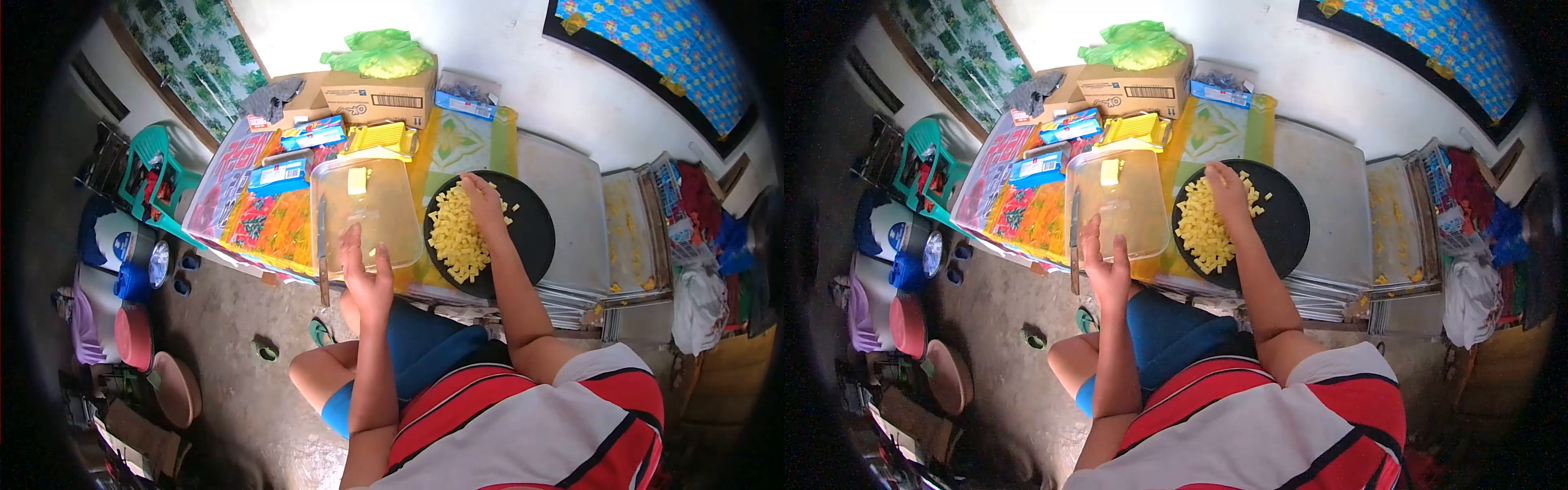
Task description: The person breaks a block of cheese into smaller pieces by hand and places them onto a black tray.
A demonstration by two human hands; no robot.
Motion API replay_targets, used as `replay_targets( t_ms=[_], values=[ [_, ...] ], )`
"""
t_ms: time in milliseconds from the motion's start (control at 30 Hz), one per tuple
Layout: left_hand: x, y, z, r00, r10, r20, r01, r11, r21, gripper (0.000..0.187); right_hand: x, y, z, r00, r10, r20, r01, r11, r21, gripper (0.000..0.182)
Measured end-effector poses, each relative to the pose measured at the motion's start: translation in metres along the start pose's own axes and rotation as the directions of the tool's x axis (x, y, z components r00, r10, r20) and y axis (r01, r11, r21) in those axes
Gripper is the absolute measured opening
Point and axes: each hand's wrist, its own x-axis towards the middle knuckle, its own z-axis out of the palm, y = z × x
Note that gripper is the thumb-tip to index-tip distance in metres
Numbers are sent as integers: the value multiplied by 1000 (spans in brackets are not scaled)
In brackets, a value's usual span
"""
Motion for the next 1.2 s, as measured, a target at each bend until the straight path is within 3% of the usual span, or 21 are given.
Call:
replay_targets(
  t_ms=[67,167,267,367,467,567,667,767,900,967,1067,1167,1200],
  values=[
    [-2,-10,3,999,-28,22,29,999,-20,49,-11,-3,16,957,-290,7,281,918,-279,32],
    [-6,-18,3,998,-48,44,47,999,25,51,-28,-10,42,923,-369,110,381,833,-401,34],
    [-7,-22,0,996,-71,55,68,996,53,51,-48,-20,69,877,-355,322,462,808,-366,38],
    [-10,-26,-4,989,-131,66,130,991,19,48,-57,-17,97,755,-388,529,629,657,-415,40],
    [-14,-32,-8,982,-181,59,181,983,-10,43,-48,-10,128,754,-287,591,585,703,-405,39],
    [-16,-34,-17,978,-205,41,206,978,-24,39,-18,15,161,797,-156,584,427,828,-363,44],
    [-15,-38,-28,976,-216,5,216,976,-22,36,2,26,188,839,-244,486,449,815,-367,47],
    [-20,-54,-34,971,-235,-49,231,970,-79,33,14,30,215,862,-253,439,468,729,-500,48],
    [-26,-70,-38,930,-362,-63,331,899,-287,29,28,29,237,877,-123,465,451,545,-706,44],
    [-26,-62,-43,916,-399,-45,369,879,-302,25,41,42,245,872,-88,481,466,449,-762,42],
    [-34,-68,-44,913,-406,-42,379,882,-281,22,46,27,243,874,-19,485,431,492,-756,33],
    [-37,-71,-47,902,-430,-30,404,867,-293,22,57,42,237,858,-179,481,485,587,-648,24],
    [-38,-72,-48,911,-411,-39,384,879,-283,21,55,39,231,883,-160,441,418,694,-586,24]
  ],
)
